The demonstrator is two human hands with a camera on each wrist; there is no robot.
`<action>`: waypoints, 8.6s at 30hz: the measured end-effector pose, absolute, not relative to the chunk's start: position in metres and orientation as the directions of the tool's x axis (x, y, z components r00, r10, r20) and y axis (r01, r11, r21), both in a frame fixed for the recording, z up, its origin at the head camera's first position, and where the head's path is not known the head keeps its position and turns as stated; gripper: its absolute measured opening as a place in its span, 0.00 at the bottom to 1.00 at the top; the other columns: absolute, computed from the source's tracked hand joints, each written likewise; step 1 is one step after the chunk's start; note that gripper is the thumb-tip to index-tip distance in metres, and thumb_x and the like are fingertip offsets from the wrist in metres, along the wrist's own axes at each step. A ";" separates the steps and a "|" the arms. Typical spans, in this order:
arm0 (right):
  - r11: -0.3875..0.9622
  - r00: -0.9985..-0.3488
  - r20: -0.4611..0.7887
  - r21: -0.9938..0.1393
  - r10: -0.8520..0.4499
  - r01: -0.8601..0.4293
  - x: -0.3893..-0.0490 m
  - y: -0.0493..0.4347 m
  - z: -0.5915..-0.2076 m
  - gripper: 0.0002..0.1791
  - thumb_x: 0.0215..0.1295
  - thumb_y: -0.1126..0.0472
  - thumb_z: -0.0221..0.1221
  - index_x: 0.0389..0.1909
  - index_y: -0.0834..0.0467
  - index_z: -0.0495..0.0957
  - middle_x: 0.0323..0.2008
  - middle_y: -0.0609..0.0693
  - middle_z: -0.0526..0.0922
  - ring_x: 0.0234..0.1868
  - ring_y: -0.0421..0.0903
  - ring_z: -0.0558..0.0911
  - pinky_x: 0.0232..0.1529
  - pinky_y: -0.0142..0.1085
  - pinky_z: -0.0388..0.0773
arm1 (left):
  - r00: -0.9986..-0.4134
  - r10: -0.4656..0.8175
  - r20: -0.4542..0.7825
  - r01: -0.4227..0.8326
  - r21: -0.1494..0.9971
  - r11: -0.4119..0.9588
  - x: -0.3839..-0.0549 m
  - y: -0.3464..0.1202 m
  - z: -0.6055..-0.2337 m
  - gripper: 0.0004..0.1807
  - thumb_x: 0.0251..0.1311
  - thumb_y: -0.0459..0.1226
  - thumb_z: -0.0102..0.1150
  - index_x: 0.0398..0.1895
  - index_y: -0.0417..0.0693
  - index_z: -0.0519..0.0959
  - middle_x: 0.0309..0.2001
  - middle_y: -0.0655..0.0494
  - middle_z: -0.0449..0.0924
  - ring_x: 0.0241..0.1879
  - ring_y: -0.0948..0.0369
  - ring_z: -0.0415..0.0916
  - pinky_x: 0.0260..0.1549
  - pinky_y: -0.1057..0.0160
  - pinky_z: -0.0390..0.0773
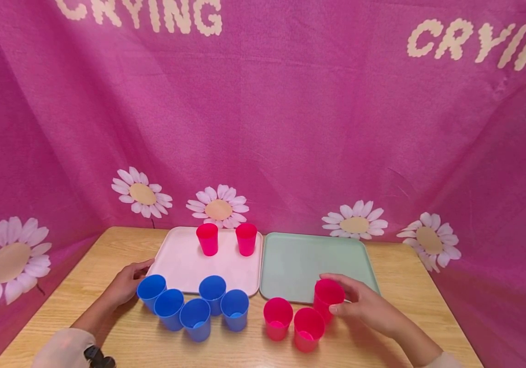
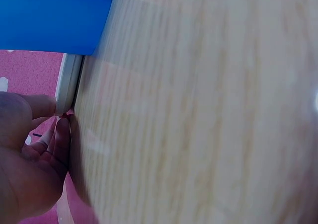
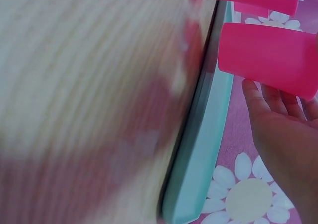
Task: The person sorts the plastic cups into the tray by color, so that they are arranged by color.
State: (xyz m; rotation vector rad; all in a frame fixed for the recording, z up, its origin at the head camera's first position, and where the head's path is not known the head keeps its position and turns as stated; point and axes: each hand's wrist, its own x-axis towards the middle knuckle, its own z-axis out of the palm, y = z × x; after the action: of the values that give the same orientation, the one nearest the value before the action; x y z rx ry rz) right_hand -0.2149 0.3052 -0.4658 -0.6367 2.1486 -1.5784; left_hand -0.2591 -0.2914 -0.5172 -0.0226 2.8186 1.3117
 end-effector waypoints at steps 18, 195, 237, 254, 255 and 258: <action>0.193 -0.767 0.006 -0.966 -0.641 -0.169 -0.260 0.275 -0.455 0.36 0.72 0.68 0.59 0.78 0.65 0.58 0.66 0.63 0.75 0.61 0.43 0.80 0.58 0.36 0.80 | -1.000 -0.003 -0.027 -0.023 0.755 0.656 -0.258 -0.290 -0.514 0.31 0.68 0.26 0.58 0.74 0.31 0.65 0.54 0.33 0.76 0.51 0.44 0.73 0.54 0.47 0.75; 0.158 -0.703 -0.090 -0.987 -0.706 -0.032 -0.247 0.240 -0.448 0.36 0.74 0.66 0.59 0.77 0.67 0.58 0.76 0.71 0.58 0.78 0.66 0.57 0.67 0.36 0.72 | -1.000 0.004 -0.012 -0.006 0.747 0.665 -0.260 -0.292 -0.517 0.30 0.68 0.27 0.59 0.73 0.31 0.66 0.52 0.36 0.77 0.46 0.49 0.71 0.45 0.59 0.72; 0.195 -0.783 -0.264 -0.963 -0.563 0.184 -0.174 0.261 -0.488 0.33 0.72 0.63 0.63 0.75 0.58 0.66 0.67 0.57 0.74 0.65 0.52 0.73 0.61 0.40 0.79 | -1.000 0.024 0.020 0.030 0.741 0.670 -0.259 -0.291 -0.517 0.30 0.67 0.25 0.59 0.72 0.29 0.67 0.50 0.37 0.78 0.48 0.47 0.72 0.51 0.50 0.72; 0.244 -0.824 -0.187 -0.968 -0.534 0.061 -0.179 0.268 -0.482 0.36 0.70 0.61 0.65 0.76 0.61 0.64 0.67 0.58 0.75 0.64 0.53 0.73 0.56 0.37 0.81 | -1.000 0.025 0.015 0.028 0.747 0.665 -0.261 -0.292 -0.518 0.30 0.67 0.25 0.59 0.72 0.29 0.66 0.50 0.36 0.78 0.46 0.48 0.72 0.45 0.58 0.72; 0.245 -0.826 -0.186 -0.968 -0.532 0.060 -0.179 0.268 -0.481 0.36 0.70 0.61 0.64 0.76 0.61 0.64 0.67 0.58 0.75 0.64 0.53 0.74 0.56 0.37 0.81 | -1.000 0.022 0.012 0.024 0.747 0.665 -0.261 -0.292 -0.518 0.30 0.67 0.25 0.59 0.72 0.29 0.66 0.50 0.36 0.79 0.46 0.48 0.72 0.45 0.58 0.72; 0.241 -0.829 -0.169 -0.970 -0.534 0.043 -0.181 0.268 -0.477 0.37 0.70 0.60 0.64 0.76 0.62 0.63 0.67 0.57 0.75 0.64 0.50 0.75 0.56 0.38 0.81 | -1.000 0.023 0.012 0.024 0.745 0.666 -0.262 -0.293 -0.519 0.30 0.67 0.25 0.59 0.72 0.29 0.66 0.51 0.35 0.78 0.46 0.48 0.72 0.46 0.57 0.72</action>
State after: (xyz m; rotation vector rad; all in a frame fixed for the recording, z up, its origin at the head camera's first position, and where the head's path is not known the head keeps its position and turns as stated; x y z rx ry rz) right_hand -0.1810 0.2683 -0.4773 -0.4471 2.0478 -1.6236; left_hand -0.2618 -0.2928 -0.5186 0.0410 2.8687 1.2833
